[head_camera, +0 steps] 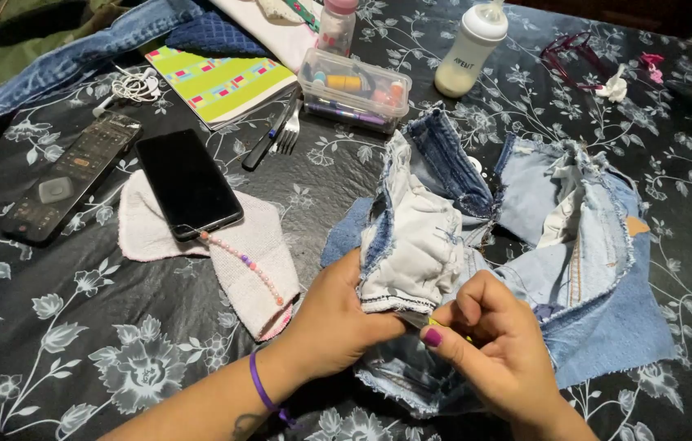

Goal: Using a small tool to remove stitching from the pocket area of denim shorts.

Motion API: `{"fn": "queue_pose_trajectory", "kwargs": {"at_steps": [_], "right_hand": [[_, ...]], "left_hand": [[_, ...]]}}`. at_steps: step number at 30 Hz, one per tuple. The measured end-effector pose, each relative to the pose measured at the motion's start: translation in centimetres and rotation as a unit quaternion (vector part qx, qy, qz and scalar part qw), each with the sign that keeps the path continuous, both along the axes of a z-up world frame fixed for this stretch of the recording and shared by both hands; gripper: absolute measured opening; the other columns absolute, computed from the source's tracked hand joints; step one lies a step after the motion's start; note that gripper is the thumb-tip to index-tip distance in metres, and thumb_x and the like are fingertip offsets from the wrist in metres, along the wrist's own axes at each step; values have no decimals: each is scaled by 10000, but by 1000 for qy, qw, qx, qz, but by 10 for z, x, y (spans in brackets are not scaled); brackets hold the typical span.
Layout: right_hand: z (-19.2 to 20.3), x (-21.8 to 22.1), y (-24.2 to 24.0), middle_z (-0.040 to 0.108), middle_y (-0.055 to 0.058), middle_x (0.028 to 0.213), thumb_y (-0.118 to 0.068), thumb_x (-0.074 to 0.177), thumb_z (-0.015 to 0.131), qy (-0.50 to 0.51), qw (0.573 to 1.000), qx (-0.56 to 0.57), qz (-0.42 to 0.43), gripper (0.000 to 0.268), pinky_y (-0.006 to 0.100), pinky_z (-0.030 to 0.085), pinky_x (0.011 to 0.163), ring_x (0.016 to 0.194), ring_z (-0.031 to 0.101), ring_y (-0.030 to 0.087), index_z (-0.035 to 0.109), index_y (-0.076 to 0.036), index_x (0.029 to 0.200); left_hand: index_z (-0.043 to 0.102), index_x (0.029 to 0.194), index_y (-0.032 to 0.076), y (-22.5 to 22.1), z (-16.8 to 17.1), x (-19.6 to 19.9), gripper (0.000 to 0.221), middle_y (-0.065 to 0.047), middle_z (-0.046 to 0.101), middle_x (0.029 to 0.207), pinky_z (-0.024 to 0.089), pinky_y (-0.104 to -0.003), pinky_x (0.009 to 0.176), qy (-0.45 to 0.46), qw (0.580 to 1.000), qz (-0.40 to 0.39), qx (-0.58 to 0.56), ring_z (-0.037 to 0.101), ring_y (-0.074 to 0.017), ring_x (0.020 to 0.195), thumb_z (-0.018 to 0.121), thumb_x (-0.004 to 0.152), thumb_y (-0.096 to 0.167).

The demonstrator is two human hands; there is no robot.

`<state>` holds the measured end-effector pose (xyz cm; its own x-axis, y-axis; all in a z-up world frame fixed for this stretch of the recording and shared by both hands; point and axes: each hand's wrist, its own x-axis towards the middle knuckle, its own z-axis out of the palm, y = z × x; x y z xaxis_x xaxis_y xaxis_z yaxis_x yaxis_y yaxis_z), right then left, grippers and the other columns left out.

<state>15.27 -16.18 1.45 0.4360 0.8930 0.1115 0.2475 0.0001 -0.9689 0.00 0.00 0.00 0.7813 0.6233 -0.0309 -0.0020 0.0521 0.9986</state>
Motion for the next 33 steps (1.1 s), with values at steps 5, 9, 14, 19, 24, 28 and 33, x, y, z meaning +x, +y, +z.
{"fn": "queue_pose_trajectory", "kwargs": {"at_steps": [5,9,14,19,24,28,33], "right_hand": [[3,-3,3,689,40,757,-72,928,783,29,999,15,14,385,262,403,617,666,445,96,405,-137,886],[1,1,3,637,48,747,-43,924,792,72,997,5,15,398,274,417,640,678,468,104,407,-141,896],[4,0,4,635,54,756,-15,929,774,85,996,11,27,396,280,459,635,680,492,114,399,-135,883],[2,6,6,614,64,798,-52,913,808,164,984,-15,60,355,270,396,620,697,504,136,458,-112,917],[-3,6,4,699,84,821,-29,916,804,121,991,2,50,373,276,503,635,694,597,134,442,-122,921],[-1,2,6,694,74,779,-24,900,807,68,996,21,44,419,279,502,634,666,568,129,405,-140,879],[0,-1,8,700,52,742,-32,886,811,14,998,32,43,455,258,489,578,627,526,102,376,-154,836]], "left_hand": [[731,1124,101,0,9,-2,466,46,780,958,548,-261,761,33,999,0,7,644,-77,853,755,658,115],[737,1122,97,1,8,-1,469,46,780,949,547,-255,760,52,999,-6,-9,643,-77,842,782,655,116],[725,1209,111,3,8,0,590,29,813,1032,559,-252,790,73,997,-12,-23,682,-88,879,805,626,146],[708,1200,120,9,7,0,587,13,772,997,501,-256,707,91,994,-33,-41,633,-101,805,835,627,90],[682,1145,75,12,-7,2,532,20,729,1004,509,-248,744,9,998,-48,-43,620,-88,875,856,643,59],[653,1227,11,13,-7,1,616,-46,754,1107,563,-278,811,-59,987,-79,-128,672,-133,969,825,639,-51],[646,1133,20,14,-5,-1,545,-49,747,989,582,-314,739,-44,980,-98,-165,685,-159,869,819,631,-106]]}}
